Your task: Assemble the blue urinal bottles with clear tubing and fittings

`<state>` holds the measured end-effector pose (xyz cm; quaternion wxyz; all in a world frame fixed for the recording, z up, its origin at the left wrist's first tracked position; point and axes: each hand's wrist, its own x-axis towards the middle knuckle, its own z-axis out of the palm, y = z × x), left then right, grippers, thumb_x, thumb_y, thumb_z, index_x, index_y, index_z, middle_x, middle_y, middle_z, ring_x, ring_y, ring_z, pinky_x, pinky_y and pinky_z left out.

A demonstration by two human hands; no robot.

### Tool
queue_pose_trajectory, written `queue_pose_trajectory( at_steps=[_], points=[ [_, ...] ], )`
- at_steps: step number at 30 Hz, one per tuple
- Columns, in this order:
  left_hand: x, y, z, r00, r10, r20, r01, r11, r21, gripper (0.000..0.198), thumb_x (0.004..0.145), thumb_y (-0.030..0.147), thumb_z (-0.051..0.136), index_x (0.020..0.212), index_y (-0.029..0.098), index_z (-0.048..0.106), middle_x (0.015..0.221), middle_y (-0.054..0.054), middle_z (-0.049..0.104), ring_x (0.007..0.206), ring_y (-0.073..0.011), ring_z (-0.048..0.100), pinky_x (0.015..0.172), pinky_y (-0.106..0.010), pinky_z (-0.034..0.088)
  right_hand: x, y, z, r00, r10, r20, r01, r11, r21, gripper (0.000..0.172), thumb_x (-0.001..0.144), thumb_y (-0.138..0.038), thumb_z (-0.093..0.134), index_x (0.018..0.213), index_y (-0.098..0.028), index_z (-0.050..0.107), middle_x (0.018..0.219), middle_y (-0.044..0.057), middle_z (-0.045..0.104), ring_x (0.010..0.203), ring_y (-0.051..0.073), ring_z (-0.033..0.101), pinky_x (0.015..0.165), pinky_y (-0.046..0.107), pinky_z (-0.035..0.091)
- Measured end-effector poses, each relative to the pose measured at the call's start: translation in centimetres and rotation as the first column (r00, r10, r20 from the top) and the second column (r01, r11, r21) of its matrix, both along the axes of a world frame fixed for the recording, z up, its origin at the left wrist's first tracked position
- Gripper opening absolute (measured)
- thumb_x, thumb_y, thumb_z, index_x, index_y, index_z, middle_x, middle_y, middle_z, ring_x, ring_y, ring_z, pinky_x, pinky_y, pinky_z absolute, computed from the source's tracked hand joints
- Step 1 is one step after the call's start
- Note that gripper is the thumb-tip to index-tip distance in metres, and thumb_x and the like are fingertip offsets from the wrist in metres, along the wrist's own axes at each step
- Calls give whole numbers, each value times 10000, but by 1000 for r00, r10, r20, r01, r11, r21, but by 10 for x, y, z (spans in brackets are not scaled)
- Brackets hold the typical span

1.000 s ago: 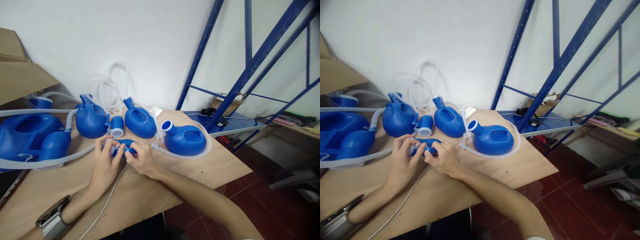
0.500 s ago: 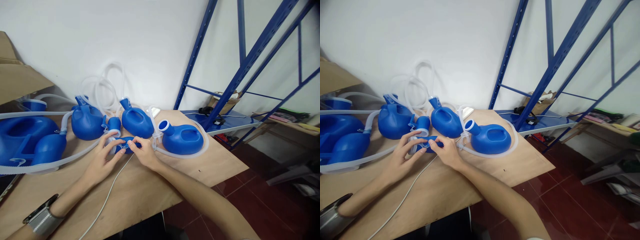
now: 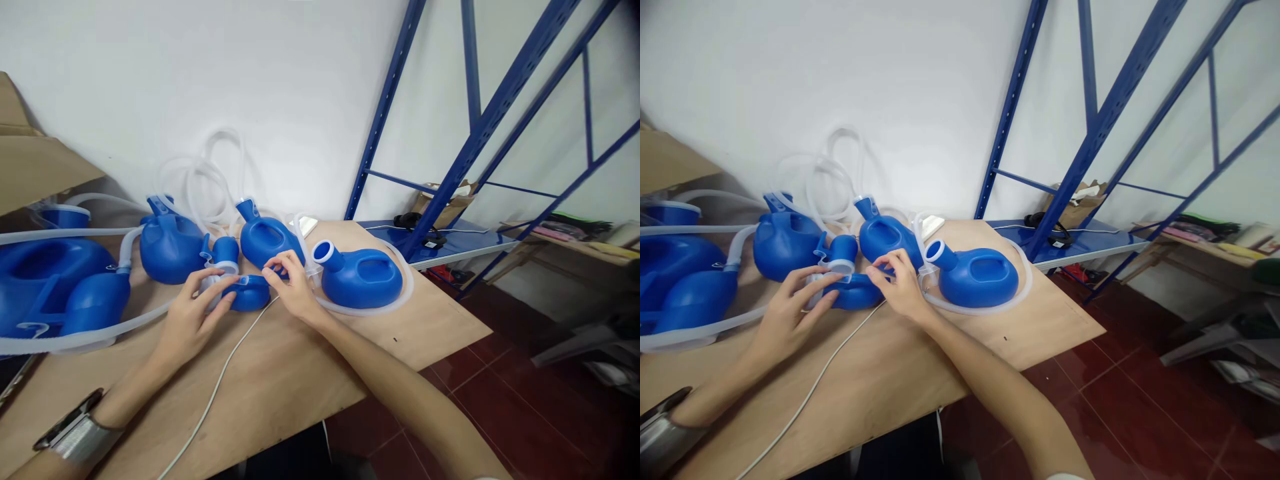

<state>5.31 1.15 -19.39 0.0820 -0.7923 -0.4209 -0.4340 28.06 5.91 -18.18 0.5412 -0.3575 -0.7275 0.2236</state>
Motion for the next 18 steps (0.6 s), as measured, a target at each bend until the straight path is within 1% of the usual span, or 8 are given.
queue_pose_trajectory(
  at_steps=[2, 4, 5, 8, 10, 12, 15, 18],
  points=[
    [-4, 1, 2, 997, 50, 61, -48, 998, -34, 315, 1046, 362, 507, 1287, 257, 680, 1278, -89, 592, 1127, -239, 654, 905, -344, 578, 10, 6, 2, 990, -97, 101, 90, 993, 72, 211, 989, -386, 577, 997, -191, 657, 1041, 51, 614, 972, 162, 628, 907, 289, 514],
    [-7, 3, 7, 982, 128, 138, -118, 990, -81, 351, 1039, 414, 491, 1278, 254, 692, 1251, -88, 613, 1135, -258, 654, 974, -399, 561, 19, 10, 3, 934, -214, 286, 183, 974, 130, 198, 1017, -353, 547, 1048, -189, 653, 1042, 58, 650, 992, 179, 636, 918, 304, 509],
    [-9, 4, 9, 969, 170, 181, -151, 982, -113, 372, 1032, 441, 483, 1267, 252, 700, 1236, -90, 620, 1137, -269, 655, 1000, -425, 550, 22, 12, 3, 876, -269, 400, 224, 962, 156, 202, 1027, -341, 534, 1080, -188, 654, 1054, 66, 664, 1005, 191, 636, 911, 312, 508],
    [-16, 10, 15, 919, 273, 285, -212, 951, -228, 410, 1011, 489, 454, 1208, 247, 719, 1198, -92, 652, 1140, -297, 658, 1061, -488, 518, 26, 12, 2, 632, -369, 681, 277, 929, 246, 245, 1043, -323, 505, 1173, -176, 652, 1148, 111, 671, 1104, 245, 610, 935, 359, 502],
    [-23, 16, 16, 892, 317, 321, -218, 926, -307, 419, 985, 496, 450, 1183, 247, 722, 1185, -85, 687, 1147, -309, 662, 1080, -507, 506, 23, 9, 4, 512, -395, 763, 275, 916, 291, 274, 1049, -341, 492, 1200, -171, 645, 1191, 134, 656, 1161, 278, 584, 957, 394, 503],
    [-31, 23, 15, 868, 367, 336, -221, 889, -400, 427, 956, 504, 469, 1197, 252, 715, 1194, -74, 721, 1163, -321, 667, 1079, -510, 508, 19, 2, 8, 446, -414, 794, 307, 904, 299, 295, 1048, -382, 495, 1207, -176, 633, 1212, 144, 644, 1177, 301, 581, 920, 406, 526],
    [-40, 30, 11, 871, 419, 258, -228, 808, -543, 445, 953, 543, 470, 1202, 265, 713, 1192, -63, 759, 1166, -340, 679, 1043, -508, 525, 16, -9, 16, 382, -427, 820, 428, 868, 252, 335, 1044, -408, 507, 1231, -146, 597, 1192, 173, 643, 1107, 311, 623, 801, 392, 560],
    [-42, 32, 8, 933, 355, 64, -249, 761, -599, 480, 955, 583, 437, 1122, 248, 738, 1183, -79, 776, 1145, -361, 693, 1019, -512, 525, 16, -19, 22, 337, -418, 844, 464, 854, 238, 353, 1033, -394, 543, 1237, -109, 582, 1181, 203, 645, 1098, 324, 635, 812, 403, 566]
  ],
)
